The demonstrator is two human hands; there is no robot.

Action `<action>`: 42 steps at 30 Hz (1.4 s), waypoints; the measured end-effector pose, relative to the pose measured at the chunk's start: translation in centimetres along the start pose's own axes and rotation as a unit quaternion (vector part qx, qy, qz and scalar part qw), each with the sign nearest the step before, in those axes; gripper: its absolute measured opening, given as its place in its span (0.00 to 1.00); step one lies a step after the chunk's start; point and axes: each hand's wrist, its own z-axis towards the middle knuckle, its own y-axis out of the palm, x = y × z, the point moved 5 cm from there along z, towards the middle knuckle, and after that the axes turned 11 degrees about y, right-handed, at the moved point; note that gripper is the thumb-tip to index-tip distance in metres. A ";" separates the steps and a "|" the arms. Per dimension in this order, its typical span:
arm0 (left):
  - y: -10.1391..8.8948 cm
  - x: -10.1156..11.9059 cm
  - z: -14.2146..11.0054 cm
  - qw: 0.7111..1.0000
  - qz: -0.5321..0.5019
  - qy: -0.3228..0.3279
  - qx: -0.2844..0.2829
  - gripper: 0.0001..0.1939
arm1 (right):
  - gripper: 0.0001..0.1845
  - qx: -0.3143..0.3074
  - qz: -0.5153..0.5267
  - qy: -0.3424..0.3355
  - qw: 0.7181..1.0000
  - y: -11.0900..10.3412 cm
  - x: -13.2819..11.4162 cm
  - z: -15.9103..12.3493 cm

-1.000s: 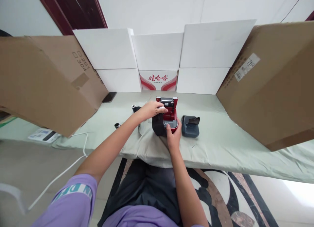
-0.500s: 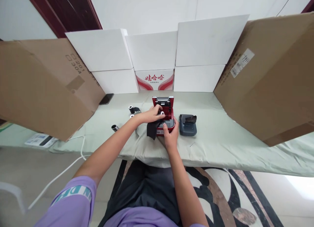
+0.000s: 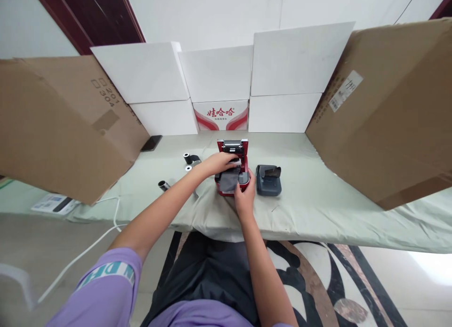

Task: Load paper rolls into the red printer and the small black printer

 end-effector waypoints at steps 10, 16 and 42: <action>-0.1 -0.3 0.6 0.996 0.070 -0.026 -0.053 0.18 | 0.34 -0.009 0.012 -0.003 1.000 0.0 -0.5 -0.2; 0.7 0.5 1.4 0.986 0.032 -0.063 -0.150 0.16 | 0.34 -0.013 0.011 -0.005 1.000 0.1 -0.7 0.0; 1.7 4.7 -8.4 0.975 -0.022 0.036 0.220 0.17 | 0.27 -0.111 0.122 0.072 0.984 1.6 0.4 12.9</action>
